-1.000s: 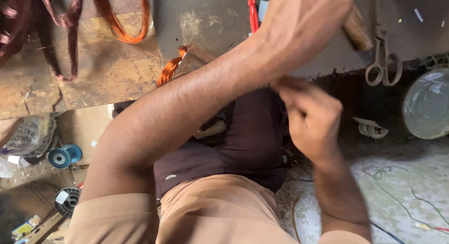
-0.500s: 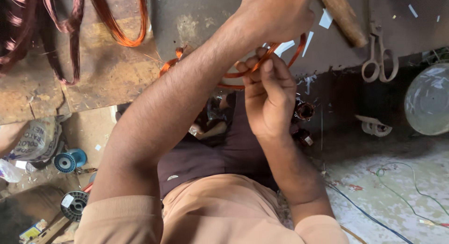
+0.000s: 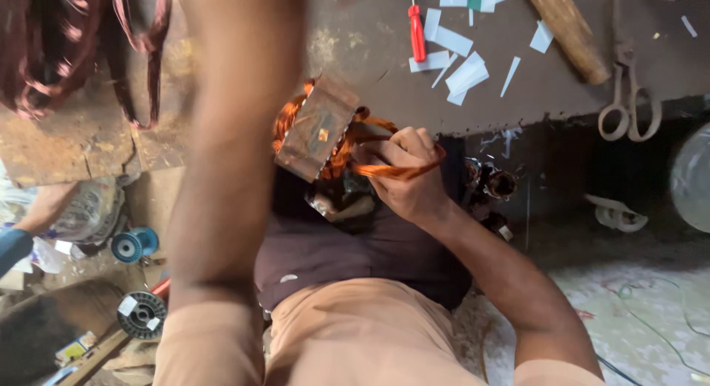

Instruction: The person is manually winding flat copper wire around a rectangular laminated core. They use their hands to wrap the wire and occasionally use a red screwdriver to push the coils into place. The task involves repetitive wrapping and adjusting of the wire on the core.

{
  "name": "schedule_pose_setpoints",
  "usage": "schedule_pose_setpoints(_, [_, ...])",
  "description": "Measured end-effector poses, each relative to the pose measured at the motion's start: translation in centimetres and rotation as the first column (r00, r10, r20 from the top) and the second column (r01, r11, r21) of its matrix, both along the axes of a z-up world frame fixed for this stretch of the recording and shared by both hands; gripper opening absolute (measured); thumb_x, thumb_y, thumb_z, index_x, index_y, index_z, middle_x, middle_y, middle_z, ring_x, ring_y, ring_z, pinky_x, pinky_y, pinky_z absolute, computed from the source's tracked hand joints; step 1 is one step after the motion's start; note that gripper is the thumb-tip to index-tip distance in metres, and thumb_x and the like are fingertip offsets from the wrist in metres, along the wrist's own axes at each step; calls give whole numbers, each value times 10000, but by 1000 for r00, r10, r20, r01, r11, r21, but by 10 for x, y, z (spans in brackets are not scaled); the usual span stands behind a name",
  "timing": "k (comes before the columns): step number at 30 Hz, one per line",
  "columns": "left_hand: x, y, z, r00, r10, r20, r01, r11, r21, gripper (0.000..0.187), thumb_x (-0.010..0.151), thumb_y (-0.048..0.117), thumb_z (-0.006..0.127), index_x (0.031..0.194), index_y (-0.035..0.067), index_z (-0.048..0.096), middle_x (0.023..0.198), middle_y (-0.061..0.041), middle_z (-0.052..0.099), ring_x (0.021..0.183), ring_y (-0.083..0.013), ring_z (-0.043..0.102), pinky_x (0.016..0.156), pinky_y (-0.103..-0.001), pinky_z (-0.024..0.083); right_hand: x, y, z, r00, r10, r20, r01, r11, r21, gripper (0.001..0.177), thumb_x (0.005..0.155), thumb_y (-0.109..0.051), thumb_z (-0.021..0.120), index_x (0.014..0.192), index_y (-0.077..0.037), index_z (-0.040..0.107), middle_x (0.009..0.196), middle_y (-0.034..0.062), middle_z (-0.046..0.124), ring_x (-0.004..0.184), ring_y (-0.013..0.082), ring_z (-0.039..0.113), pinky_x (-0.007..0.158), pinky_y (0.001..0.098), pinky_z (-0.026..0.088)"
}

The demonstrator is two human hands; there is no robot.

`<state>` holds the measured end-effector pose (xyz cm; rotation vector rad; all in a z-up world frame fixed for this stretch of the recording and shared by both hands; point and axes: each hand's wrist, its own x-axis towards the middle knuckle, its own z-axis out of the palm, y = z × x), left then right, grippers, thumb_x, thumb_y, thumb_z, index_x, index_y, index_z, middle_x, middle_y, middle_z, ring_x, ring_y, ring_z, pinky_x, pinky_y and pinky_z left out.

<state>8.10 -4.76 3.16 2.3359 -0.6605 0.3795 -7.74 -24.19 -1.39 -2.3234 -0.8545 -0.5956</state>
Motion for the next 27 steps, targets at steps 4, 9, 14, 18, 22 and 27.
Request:
schedule_pose_setpoints(4, [-49, 72, 21, 792, -480, -377, -215, 358, -908, 165, 1049, 96, 713, 895, 37, 724, 693, -70, 640, 530, -98, 540, 537, -247, 409, 1, 8, -10, 991, -111, -76, 108, 993, -44, 156, 870, -140, 852, 928, -109, 710, 928, 46, 652, 783, 261, 571, 641, 417, 440])
schedule_pose_setpoints(9, [-55, 89, -24, 597, -272, -755, -150, 886, -438, 94, 982, 75, 717, 1027, 17, 777, 799, -24, 707, 613, -45, 545, 532, -200, 416, 1, 15, -5, 992, -125, 2, 125, 992, 7, 242, 877, -60, 785, 1111, -90, 735, 1066, 39, 708, 740, 190, 598, 615, 345, 431])
schedule_pose_setpoints(14, [-40, 88, -36, 535, -381, -754, 297, 921, -254, 144, 844, -53, 708, 966, 9, 755, 765, -25, 722, 679, -39, 574, 594, -244, 493, 1, 21, -1, 988, -146, 56, 149, 987, -60, 218, 850, -87, 766, 1066, -74, 736, 1063, 49, 712, 735, 159, 611, 589, 322, 417])
schedule_pose_setpoints(18, [-34, 80, -34, 452, -356, -818, 414, 896, -161, 139, 776, -34, 747, 885, 48, 770, 702, -18, 750, 649, -27, 562, 570, -280, 518, 1, 24, -4, 988, -144, 63, 150, 982, -114, 139, 804, -103, 737, 921, -60, 677, 1076, 101, 720, 735, 173, 617, 586, 326, 422])
schedule_pose_setpoints(22, [-26, 79, -37, 410, -255, -876, 543, 840, 10, 33, 755, -21, 769, 770, 1, 749, 615, -89, 690, 574, -108, 547, 529, -342, 470, 0, 26, -4, 985, -161, 65, 170, 971, -169, 143, 805, -174, 734, 899, -77, 688, 1002, 69, 694, 690, 170, 573, 561, 329, 401])
schedule_pose_setpoints(27, [-27, 77, -37, 374, -401, -836, 531, 832, -162, 93, 750, 27, 795, 839, 36, 769, 676, -28, 744, 603, -64, 594, 546, -302, 508, -1, 26, -10, 996, -85, -7, 82, 977, -197, 157, 838, -224, 721, 932, -101, 698, 932, 62, 624, 739, 189, 583, 618, 360, 429])
